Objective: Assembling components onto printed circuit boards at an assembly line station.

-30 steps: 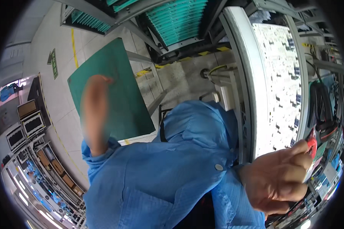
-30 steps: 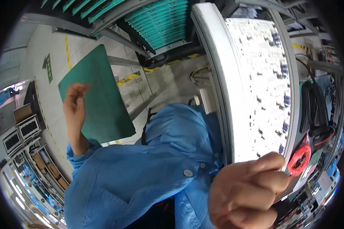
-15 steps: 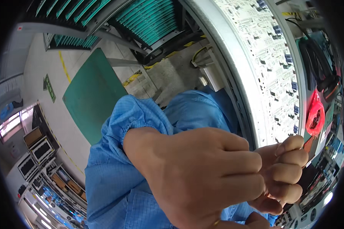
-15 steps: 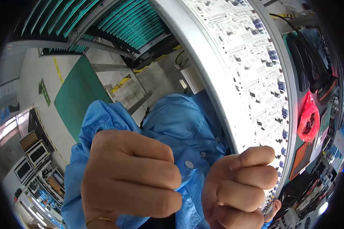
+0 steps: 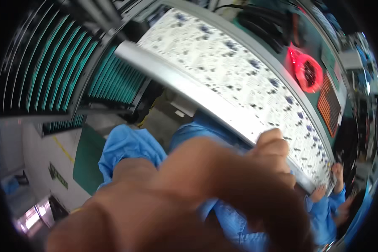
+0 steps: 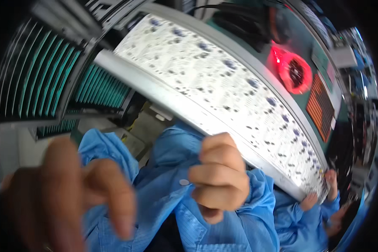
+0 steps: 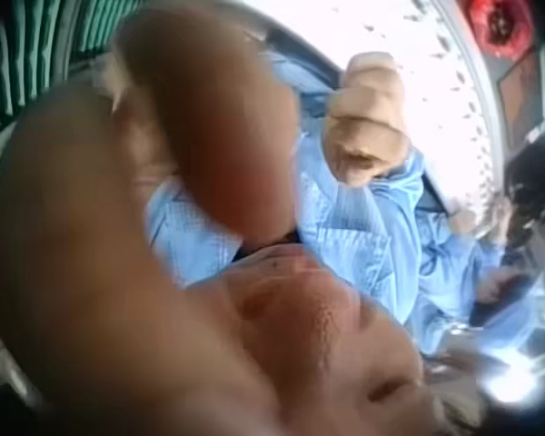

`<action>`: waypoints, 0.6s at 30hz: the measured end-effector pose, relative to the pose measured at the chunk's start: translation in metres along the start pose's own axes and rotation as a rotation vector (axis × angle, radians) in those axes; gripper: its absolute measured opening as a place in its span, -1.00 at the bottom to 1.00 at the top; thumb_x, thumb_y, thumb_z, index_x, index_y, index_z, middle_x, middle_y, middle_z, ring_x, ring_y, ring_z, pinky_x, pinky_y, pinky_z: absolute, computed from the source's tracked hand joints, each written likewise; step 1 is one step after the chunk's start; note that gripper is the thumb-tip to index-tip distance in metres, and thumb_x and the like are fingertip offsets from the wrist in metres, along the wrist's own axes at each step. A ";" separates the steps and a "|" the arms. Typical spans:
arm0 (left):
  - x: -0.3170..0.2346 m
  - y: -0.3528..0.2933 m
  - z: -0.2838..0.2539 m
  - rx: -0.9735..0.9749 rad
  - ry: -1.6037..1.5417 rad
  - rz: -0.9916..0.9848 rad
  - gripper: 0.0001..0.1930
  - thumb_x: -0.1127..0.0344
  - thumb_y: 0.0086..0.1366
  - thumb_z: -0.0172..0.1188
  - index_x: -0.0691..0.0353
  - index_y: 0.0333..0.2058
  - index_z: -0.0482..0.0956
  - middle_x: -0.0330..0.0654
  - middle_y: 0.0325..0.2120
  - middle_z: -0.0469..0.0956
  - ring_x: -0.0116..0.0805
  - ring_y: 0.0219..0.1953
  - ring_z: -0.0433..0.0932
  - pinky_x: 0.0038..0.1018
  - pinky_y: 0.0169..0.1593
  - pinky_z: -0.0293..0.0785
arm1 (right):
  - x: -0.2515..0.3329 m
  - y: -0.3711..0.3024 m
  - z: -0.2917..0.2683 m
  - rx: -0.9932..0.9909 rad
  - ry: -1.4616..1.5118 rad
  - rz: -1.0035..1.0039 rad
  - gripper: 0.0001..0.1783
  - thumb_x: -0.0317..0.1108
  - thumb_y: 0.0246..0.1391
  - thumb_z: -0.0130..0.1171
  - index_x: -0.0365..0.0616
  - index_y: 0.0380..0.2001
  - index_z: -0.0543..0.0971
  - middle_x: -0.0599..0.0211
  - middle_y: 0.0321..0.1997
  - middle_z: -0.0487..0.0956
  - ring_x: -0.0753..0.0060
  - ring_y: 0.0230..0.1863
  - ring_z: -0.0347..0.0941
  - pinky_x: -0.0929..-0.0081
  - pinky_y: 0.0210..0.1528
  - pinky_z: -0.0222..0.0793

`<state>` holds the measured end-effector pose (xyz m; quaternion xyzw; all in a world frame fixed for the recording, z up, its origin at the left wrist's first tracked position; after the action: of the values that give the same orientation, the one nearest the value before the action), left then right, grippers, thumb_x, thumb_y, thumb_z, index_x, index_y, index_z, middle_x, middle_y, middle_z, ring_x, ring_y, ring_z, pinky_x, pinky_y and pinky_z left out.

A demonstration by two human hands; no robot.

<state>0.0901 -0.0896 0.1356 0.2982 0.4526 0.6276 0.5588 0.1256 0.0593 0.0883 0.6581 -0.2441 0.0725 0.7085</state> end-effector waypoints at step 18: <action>-0.038 0.068 0.030 0.660 -0.488 0.255 -0.59 -0.09 0.40 -0.13 -0.01 -0.22 0.63 -0.28 -0.19 0.65 -0.37 -0.26 0.52 -0.46 -0.23 0.32 | 0.000 -0.041 -0.110 -0.290 -0.348 0.247 -0.67 -0.16 0.29 -0.11 -0.21 -0.40 0.41 0.27 -0.40 0.37 0.35 -0.38 0.25 0.41 -0.27 0.20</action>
<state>0.0946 -0.1177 0.2141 0.6542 0.4434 0.4242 0.4421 0.1704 0.1604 0.0504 0.5177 -0.4486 0.0083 0.7285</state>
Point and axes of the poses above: each hand's wrist, its own y-axis towards the middle knuckle, its own z-axis out of the palm, x = y × z, the point moved 6 cm from there along y, towards the middle knuckle
